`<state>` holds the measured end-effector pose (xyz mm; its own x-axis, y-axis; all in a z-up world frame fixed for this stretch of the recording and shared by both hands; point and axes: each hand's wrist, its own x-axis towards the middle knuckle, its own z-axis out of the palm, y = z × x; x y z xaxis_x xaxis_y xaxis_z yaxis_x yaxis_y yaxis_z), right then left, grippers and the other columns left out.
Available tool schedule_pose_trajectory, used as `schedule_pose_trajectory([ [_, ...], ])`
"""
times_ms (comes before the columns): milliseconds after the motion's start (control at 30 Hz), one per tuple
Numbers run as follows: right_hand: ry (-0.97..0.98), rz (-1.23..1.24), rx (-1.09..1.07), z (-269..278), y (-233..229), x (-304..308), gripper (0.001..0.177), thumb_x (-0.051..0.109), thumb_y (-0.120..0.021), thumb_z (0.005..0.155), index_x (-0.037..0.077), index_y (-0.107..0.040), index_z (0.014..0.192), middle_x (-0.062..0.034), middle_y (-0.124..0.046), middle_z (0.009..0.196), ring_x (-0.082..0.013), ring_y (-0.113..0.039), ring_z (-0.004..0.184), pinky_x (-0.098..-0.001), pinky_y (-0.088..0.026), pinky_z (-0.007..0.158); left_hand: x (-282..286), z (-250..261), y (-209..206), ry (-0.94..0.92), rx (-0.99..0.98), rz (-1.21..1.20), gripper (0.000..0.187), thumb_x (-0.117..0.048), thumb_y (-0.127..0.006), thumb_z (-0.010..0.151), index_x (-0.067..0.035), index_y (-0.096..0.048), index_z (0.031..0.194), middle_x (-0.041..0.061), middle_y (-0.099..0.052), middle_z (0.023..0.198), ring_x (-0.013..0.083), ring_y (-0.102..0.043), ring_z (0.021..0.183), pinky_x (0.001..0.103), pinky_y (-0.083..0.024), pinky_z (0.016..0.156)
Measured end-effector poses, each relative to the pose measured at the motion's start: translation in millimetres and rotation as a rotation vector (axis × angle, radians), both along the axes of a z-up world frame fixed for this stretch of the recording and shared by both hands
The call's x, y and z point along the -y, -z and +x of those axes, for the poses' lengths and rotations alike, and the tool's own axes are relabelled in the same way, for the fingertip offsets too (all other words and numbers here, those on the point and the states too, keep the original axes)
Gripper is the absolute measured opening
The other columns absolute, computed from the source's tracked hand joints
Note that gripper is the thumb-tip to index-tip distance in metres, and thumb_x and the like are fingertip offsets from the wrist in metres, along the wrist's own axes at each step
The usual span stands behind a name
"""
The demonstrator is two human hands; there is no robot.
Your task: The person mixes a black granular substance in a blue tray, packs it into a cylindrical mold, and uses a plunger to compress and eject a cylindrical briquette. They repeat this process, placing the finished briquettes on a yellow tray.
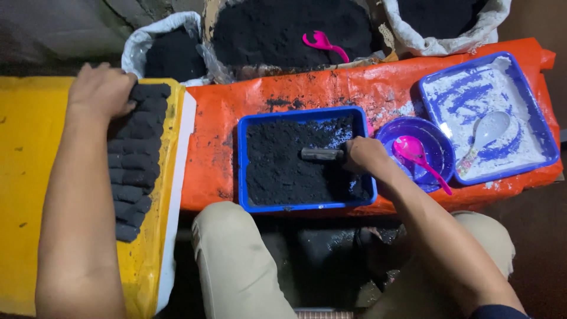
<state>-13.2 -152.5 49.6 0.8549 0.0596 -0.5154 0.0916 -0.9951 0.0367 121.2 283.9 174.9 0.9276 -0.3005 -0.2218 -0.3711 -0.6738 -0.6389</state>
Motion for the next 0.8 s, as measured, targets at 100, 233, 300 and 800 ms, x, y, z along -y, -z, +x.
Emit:
schedule_pose_trajectory([
  [100,-0.066,-0.007,0.034,1.1,9.7,4.1,0.035,0.039,-0.057,0.068,0.01,-0.056,0.086,-0.007,-0.06,0.08,-0.0256,-0.06,0.066,-0.0365,-0.05,0.056,4.4,0.6,-0.3,-0.041,-0.053,-0.014,0.037,-0.033,-0.06,0.073,-0.016,-0.056,0.104,0.006,-0.063,0.1,0.0247,-0.056,0.097,0.038,-0.044,0.083],
  [233,-0.075,0.001,0.021,4.8,15.6,8.2,0.033,0.041,-0.059,0.068,0.011,-0.057,0.083,-0.0049,-0.06,0.079,-0.0247,-0.06,0.067,-0.0363,-0.05,0.056,3.2,2.0,4.9,-0.062,-0.042,-0.034,0.037,-0.031,-0.064,0.071,-0.017,-0.057,0.104,0.006,-0.063,0.099,0.0245,-0.057,0.097,0.039,-0.043,0.088],
  [300,-0.102,-0.008,0.037,2.9,15.9,6.5,0.035,0.041,-0.056,0.07,0.01,-0.056,0.085,-0.0072,-0.059,0.083,-0.025,-0.06,0.07,-0.0369,-0.051,0.057,-0.2,3.0,5.8,-0.02,-0.033,-0.024,0.037,-0.034,-0.062,0.072,-0.016,-0.057,0.104,0.005,-0.064,0.097,0.024,-0.058,0.093,0.038,-0.046,0.081],
  [800,-0.072,-0.001,0.053,3.0,26.5,7.0,0.04,0.043,-0.049,0.074,0.009,-0.053,0.093,-0.0106,-0.058,0.089,-0.0287,-0.06,0.073,-0.0396,-0.05,0.06,-11.3,4.9,7.6,-0.067,-0.038,-0.21,0.045,-0.037,-0.062,0.07,-0.011,-0.056,0.105,0.011,-0.061,0.104,0.0303,-0.052,0.1,0.044,-0.043,0.08],
])
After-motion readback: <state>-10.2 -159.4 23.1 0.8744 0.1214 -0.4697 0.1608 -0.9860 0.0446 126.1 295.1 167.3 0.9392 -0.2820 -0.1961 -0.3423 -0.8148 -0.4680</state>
